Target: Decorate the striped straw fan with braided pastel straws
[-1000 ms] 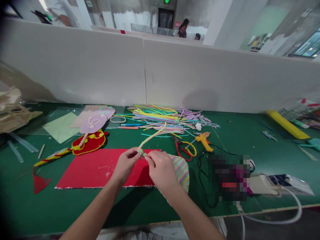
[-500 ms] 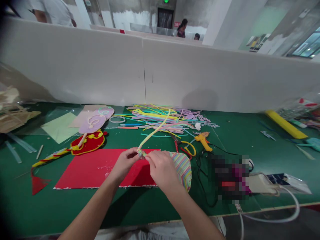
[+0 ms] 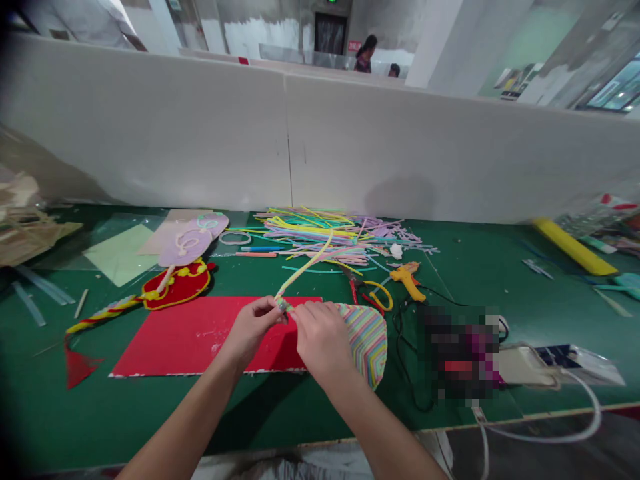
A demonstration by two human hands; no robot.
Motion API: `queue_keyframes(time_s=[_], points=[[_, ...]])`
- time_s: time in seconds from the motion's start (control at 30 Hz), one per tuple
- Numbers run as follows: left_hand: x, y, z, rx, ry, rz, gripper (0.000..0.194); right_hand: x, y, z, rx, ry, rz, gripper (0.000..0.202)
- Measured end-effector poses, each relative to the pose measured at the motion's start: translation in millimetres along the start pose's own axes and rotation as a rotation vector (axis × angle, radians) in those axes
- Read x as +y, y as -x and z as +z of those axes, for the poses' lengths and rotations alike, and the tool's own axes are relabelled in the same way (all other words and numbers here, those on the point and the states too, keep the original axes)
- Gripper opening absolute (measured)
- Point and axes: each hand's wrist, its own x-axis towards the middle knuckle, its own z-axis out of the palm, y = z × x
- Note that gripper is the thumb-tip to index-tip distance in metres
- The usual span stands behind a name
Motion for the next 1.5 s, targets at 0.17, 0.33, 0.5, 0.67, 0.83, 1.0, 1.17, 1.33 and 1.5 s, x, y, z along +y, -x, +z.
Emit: queue_keyframes(time_s=[0.17, 0.33, 0.5, 0.67, 0.83, 1.0, 1.17, 1.33, 1.5], points=[[-1, 1, 2.7, 0.034, 0.018, -0.019, 0.019, 0, 3, 5, 0.006, 0.035, 0.008, 0.027], [-7, -1, 2.0, 0.019, 0.036, -0.011, 0.020, 4, 2, 8, -0.030, -0.067, 0.085, 0.025], [-9, -3, -2.6, -0.034, -0.044, 0.055, 0.022, 12, -1, 8, -0.112, -0.220, 0.112, 0.020], [-10, -3, -8.4, -0.110, 0.094, -0.020, 0.035, 17, -7, 1, 0.077, -0.361, 0.197, 0.015], [-11, -5, -15.4, -0.142, 0.129, -0.159, 0.043, 23, -26, -13, 0.540, -0.771, 0.361, 0.013], [-13, -4, -15.0, -0.138, 0.100, -0.366, 0.062, 23, -37, -10, 0.915, -0.902, 0.372, 0.016], [-9, -3, 7.5, -0.265, 0.515, -0.354, 0.051, 13, -22, 18, 0.890, -0.993, 0.380, 0.016], [0, -27, 5.0, 0.123, 0.577, -0.151, 0.027, 16, 4, 44, 0.726, -1.100, 0.482, 0.015], [12, -51, -15.6, 0.147, 0.437, 0.033, 0.033, 26, 23, 59, 0.483, -1.258, 0.587, 0.045]])
